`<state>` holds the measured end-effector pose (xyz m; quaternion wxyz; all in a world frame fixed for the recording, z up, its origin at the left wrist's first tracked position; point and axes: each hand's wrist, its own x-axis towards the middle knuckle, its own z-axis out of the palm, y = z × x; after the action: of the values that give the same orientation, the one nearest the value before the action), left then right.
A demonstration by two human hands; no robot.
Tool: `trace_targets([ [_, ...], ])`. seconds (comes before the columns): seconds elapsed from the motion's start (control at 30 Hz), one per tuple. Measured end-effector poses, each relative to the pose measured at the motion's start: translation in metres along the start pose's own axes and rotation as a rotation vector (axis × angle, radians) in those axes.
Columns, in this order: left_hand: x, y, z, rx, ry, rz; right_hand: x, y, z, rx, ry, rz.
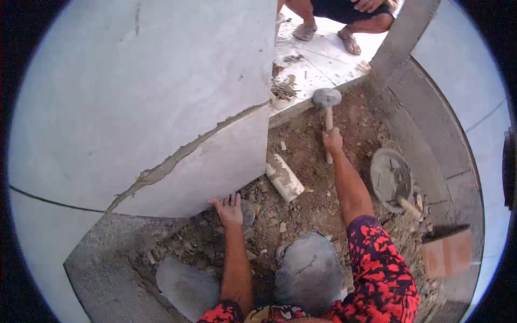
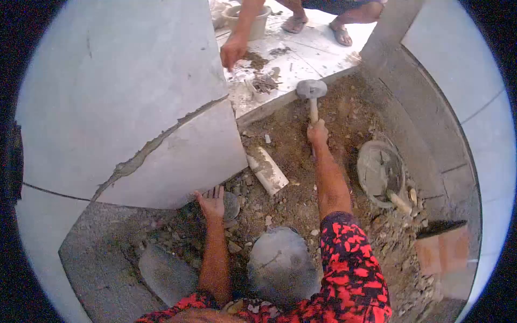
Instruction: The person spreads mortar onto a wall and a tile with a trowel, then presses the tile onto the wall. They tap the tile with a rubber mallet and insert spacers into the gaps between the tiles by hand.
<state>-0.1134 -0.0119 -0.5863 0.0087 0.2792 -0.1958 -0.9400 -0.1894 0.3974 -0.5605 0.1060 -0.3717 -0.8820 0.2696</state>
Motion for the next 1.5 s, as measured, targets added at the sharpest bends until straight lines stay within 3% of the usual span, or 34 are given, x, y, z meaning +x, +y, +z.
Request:
trace_targets([
  [0.1, 0.001, 0.0, -0.004, -0.031, -0.055, -0.099, -0.016, -0.009, -0.015, 0.056, 0.103, 0.083],
  [0.17, -0.02, 0.001, 0.022, -0.015, 0.035, -0.051, -0.064, -0.02, -0.062, 0.159, 0.014, -0.111],
  [0.23, -0.01, -0.003, 0.018, -0.017, 0.002, -0.034, -0.101, -0.019, -0.092, 0.26, 0.007, -0.213],
  [0.33, -0.008, -0.004, 0.009, -0.018, -0.038, -0.031, -0.132, -0.032, -0.15, 0.09, -0.146, -0.435],
  [0.4, -0.01, -0.006, 0.013, -0.038, -0.012, -0.035, -0.15, -0.058, -0.189, -0.084, -0.086, -1.029],
  [0.43, -0.01, -0.006, 0.011, -0.047, -0.016, -0.039, -0.16, -0.078, -0.207, -0.092, -0.081, -1.034],
  [0.5, -0.001, -0.011, 0.007, -0.065, 0.027, -0.033, -0.175, -0.128, -0.229, -0.415, -0.149, -1.471],
  [0.53, 0.001, -0.014, 0.003, -0.069, 0.023, -0.046, -0.181, -0.144, -0.232, -0.43, -0.146, -1.465],
  [0.6, 0.01, -0.019, -0.004, -0.074, 0.02, 0.006, -0.187, -0.175, -0.236, -0.58, -0.179, -1.709],
  [0.73, 0.021, -0.019, -0.013, -0.05, -0.016, -0.082, -0.2, -0.221, -0.241, -0.724, -0.303, -1.829],
  [0.77, 0.022, -0.02, -0.011, -0.062, -0.037, -0.082, -0.195, -0.226, -0.24, -0.735, -0.292, -1.82],
  [0.83, 0.018, -0.02, -0.01, -0.086, -0.062, -0.08, -0.185, -0.233, -0.237, -0.674, -0.08, -2.023],
  [0.87, 0.015, -0.018, -0.01, -0.097, -0.073, -0.075, -0.185, -0.245, -0.243, -0.785, -0.204, -1.886],
  [0.97, -0.023, 0.001, 0.023, -0.04, -0.045, -0.021, -0.173, -0.254, -0.245, -0.831, -0.142, -1.812],
  [1.03, -0.024, 0.002, 0.03, 0.02, -0.012, 0.028, -0.177, -0.246, -0.245, -0.789, -0.154, -1.845],
  [1.13, -0.004, -0.004, 0.012, -0.005, -0.034, -0.053, -0.173, -0.245, -0.246, -0.787, -0.204, -1.92],
  [1.23, -0.016, -0.003, 0.019, -0.089, -0.011, -0.031, -0.163, -0.245, -0.251, -0.856, -0.029, -1.784],
  [1.33, -0.019, -0.001, 0.02, -0.008, 0.005, -0.015, -0.169, -0.247, -0.259, -0.807, -0.29, -1.921],
  [1.37, -0.003, -0.007, 0.012, -0.066, 0.005, -0.037, -0.165, -0.25, -0.263, -0.813, -0.281, -1.918],
  [1.43, -0.006, -0.009, 0.009, -0.118, 0.022, -0.07, -0.166, -0.255, -0.27, -0.77, 0.061, -1.929],
  [1.47, -0.006, -0.009, 0.01, -0.13, 0.066, -0.053, -0.166, -0.263, -0.274, -1.021, -0.153, -1.678],
  [1.5, -0.004, -0.007, 0.018, -0.153, 0.103, -0.027, -0.172, -0.263, -0.273, -1.024, -0.142, -1.685],
])
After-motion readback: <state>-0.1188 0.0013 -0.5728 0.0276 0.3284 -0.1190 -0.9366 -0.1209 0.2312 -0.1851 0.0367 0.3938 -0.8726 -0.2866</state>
